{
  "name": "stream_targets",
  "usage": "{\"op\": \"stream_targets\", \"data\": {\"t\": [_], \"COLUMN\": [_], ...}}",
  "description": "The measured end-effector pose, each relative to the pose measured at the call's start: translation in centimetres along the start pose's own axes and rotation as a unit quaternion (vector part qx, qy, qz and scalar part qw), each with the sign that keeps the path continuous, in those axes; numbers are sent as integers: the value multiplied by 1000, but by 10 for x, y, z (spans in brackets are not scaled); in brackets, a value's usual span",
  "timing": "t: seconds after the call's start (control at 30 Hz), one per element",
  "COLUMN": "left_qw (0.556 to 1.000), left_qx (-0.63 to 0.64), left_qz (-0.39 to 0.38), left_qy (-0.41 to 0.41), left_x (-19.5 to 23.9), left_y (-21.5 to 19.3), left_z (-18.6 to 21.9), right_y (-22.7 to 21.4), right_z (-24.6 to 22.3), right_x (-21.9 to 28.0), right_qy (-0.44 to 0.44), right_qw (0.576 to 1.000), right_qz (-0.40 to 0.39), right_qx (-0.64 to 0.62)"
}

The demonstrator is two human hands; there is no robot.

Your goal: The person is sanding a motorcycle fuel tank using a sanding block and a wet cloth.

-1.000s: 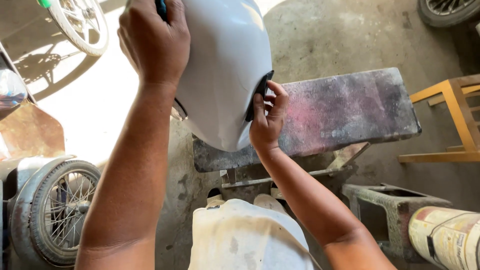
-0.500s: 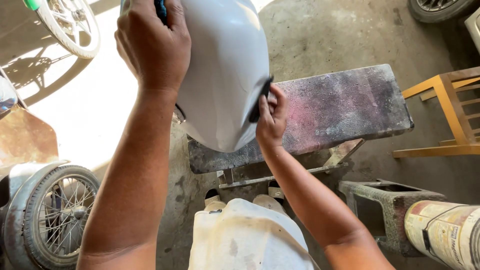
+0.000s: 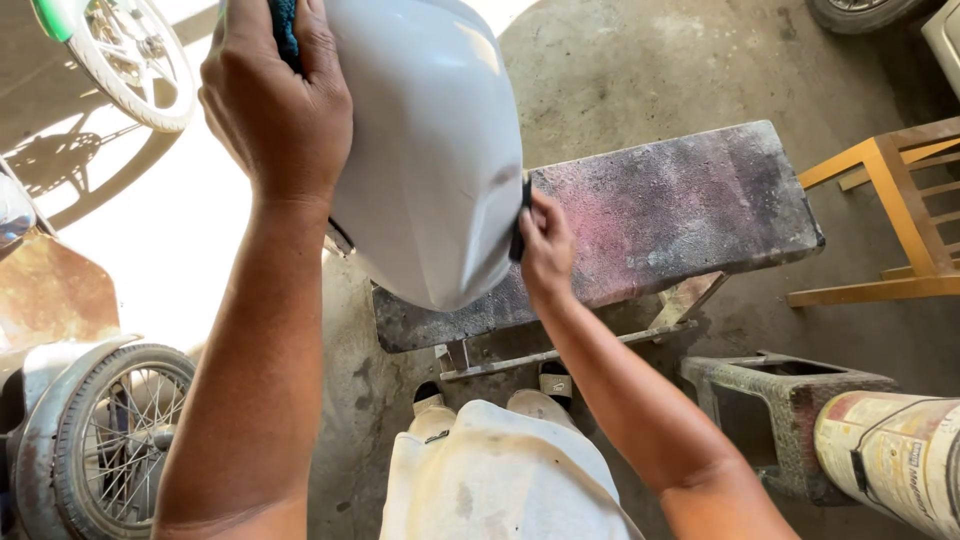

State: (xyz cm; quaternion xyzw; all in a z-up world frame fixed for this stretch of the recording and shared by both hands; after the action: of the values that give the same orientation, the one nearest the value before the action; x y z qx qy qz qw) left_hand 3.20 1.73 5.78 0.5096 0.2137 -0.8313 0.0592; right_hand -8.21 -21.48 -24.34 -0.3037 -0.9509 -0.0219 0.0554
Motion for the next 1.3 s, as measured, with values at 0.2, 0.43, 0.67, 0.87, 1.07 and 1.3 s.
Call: {"op": "stream_targets", "data": {"t": [0.2, 0.43, 0.67, 0.87, 1.07, 1.3], "left_qw": [1000, 999, 999, 998, 998, 999], "left_qx": [-4, -29, -38, -48, -51, -15], "left_qz": [-2, -4, 0, 3, 14, 19], "left_qy": [-11, -17, -18, -41, -29, -24], "left_x": [2, -4, -3, -5, 2, -1], "left_y": [0, 10, 12, 14, 10, 0], "left_z": [2, -6, -14, -25, -19, -11], "right_y": [7, 32, 31, 31, 29, 37], "right_z": [37, -59, -71, -82, -82, -69], "right_x": [19, 45, 64, 61, 66, 82], "right_qy": [162, -208, -271, -394, -342, -448], "right_qw": [985, 977, 944, 894, 906, 855], "right_qz": [47, 51, 71, 99, 79, 115], "right_qx": [-43, -9, 174, 190, 235, 235]}}
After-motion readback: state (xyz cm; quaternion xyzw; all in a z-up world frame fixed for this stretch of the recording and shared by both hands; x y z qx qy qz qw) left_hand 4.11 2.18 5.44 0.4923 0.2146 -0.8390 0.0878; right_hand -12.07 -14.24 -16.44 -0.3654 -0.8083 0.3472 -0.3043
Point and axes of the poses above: each hand's wrist, its own x-axis away from the middle knuckle, its own y-axis out of the palm, z = x × y, the point moved 8 cm from there along -x, towards the middle knuckle, and after that the axes turned 15 degrees about x, right-handed, at the moved point
